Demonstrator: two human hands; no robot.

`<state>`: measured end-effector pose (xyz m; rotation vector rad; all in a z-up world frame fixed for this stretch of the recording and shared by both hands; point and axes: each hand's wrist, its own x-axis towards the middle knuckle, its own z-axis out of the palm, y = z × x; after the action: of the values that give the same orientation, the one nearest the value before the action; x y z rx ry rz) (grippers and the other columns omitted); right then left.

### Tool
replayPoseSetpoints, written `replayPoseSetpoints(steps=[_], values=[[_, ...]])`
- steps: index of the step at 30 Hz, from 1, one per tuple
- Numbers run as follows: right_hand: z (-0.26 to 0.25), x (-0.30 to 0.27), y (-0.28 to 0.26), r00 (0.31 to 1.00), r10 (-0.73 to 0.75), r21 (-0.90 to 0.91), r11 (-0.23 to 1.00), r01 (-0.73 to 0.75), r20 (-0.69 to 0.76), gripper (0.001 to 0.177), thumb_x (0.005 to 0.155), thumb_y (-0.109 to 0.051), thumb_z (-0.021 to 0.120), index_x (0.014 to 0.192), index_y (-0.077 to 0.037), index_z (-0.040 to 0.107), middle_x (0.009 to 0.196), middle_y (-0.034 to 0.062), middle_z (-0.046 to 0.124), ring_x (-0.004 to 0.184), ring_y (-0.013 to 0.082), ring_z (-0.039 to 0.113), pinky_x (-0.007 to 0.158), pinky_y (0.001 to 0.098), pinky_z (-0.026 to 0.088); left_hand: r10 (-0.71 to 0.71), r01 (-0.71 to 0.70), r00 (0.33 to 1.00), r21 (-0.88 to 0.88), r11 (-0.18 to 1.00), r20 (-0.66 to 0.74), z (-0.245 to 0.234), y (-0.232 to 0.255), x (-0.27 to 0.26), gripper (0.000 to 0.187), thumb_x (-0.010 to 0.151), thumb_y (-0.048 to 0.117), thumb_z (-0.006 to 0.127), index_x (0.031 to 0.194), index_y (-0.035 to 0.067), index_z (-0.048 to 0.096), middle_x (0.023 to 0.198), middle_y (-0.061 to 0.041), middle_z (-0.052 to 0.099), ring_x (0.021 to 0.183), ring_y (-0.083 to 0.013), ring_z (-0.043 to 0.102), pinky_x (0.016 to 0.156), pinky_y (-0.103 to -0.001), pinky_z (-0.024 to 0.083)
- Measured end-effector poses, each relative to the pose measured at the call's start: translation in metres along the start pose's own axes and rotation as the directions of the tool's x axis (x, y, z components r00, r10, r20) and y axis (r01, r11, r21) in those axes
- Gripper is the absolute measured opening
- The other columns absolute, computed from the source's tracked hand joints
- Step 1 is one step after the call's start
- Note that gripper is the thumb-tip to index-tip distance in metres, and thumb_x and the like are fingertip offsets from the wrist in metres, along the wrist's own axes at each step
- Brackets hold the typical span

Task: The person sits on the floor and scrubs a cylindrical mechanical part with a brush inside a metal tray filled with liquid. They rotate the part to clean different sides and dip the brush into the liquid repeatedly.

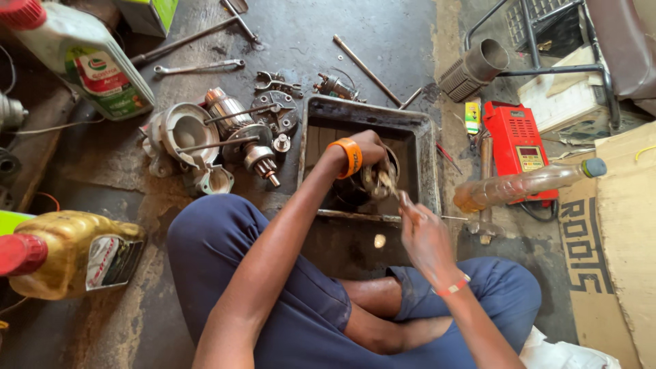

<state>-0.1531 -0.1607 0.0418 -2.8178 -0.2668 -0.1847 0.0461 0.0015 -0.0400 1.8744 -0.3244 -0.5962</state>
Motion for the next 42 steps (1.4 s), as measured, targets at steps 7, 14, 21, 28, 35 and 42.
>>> replayPoseSetpoints(steps=[7,14,21,28,35,42], values=[[0.003,-0.006,0.003,1.0,-0.002,-0.008,1.0,0.002,-0.005,0.018,0.1,-0.016,0.058,0.106,-0.006,0.07,0.084,0.0192,0.067,0.078,0.0411,0.067,0.068,0.0502,0.052,0.021,-0.021,1.0,-0.134,0.991,-0.001,0.0,-0.008,0.008,0.02,0.076,0.013,0.075,0.084,-0.004,0.082,0.076,-0.011,0.078,0.067,-0.0178,0.068,0.067,-0.035,0.054],[0.005,-0.003,0.003,0.999,-0.012,0.133,0.991,0.018,-0.047,0.03,0.098,-0.012,0.054,0.124,-0.004,0.067,0.095,0.0221,0.071,0.084,0.0431,0.068,0.07,0.0501,0.053,0.068,-0.068,0.998,-0.069,0.995,0.001,0.004,-0.012,0.007,0.021,0.077,0.015,0.074,0.09,0.0,0.082,0.083,-0.012,0.08,0.075,-0.0182,0.072,0.072,-0.034,0.056],[-0.019,-0.035,0.023,0.974,0.163,0.284,0.937,-0.204,0.16,0.036,0.098,-0.021,0.062,0.129,-0.004,0.068,0.083,0.0272,0.066,0.064,0.0303,0.069,0.066,0.0388,0.053,0.146,-0.151,0.989,0.255,0.955,0.037,0.002,0.018,-0.014,0.026,0.079,0.022,0.073,0.099,0.009,0.081,0.096,-0.013,0.079,0.088,-0.0241,0.076,0.082,-0.035,0.059],[-0.025,-0.051,0.028,0.853,0.413,0.357,0.781,-0.512,0.321,0.043,0.096,-0.027,0.061,0.135,-0.01,0.07,0.061,0.0102,0.054,0.056,0.0116,0.036,0.051,0.0355,0.036,0.262,-0.25,0.965,0.283,0.926,-0.005,-0.015,0.052,-0.045,0.034,0.082,0.026,0.072,0.108,0.005,0.075,0.107,-0.014,0.077,0.099,-0.0282,0.074,0.089,-0.037,0.058],[0.004,-0.022,0.083,0.967,0.139,0.221,0.957,-0.187,0.216,0.043,0.092,-0.016,0.057,0.132,-0.004,0.068,0.08,0.025,0.069,0.074,0.0346,0.066,0.07,0.0439,0.053,0.257,-0.152,0.958,0.537,0.83,-0.125,-0.025,0.059,-0.065,0.037,0.078,0.019,0.074,0.112,0.006,0.071,0.11,-0.021,0.072,0.104,-0.038,0.069,0.092,-0.044,0.055],[0.048,0.045,0.097,0.913,0.056,-0.141,0.99,0.002,0.404,0.032,0.095,-0.02,0.054,0.116,-0.006,0.074,0.107,0.0234,0.073,0.105,0.0419,0.069,0.093,0.0476,0.054,0.118,-0.021,0.987,0.625,0.781,-0.114,-0.007,0.052,-0.051,0.037,0.092,0.035,0.07,0.111,0.004,0.066,0.11,-0.025,0.071,0.105,-0.0426,0.067,0.093,-0.05,0.054]])
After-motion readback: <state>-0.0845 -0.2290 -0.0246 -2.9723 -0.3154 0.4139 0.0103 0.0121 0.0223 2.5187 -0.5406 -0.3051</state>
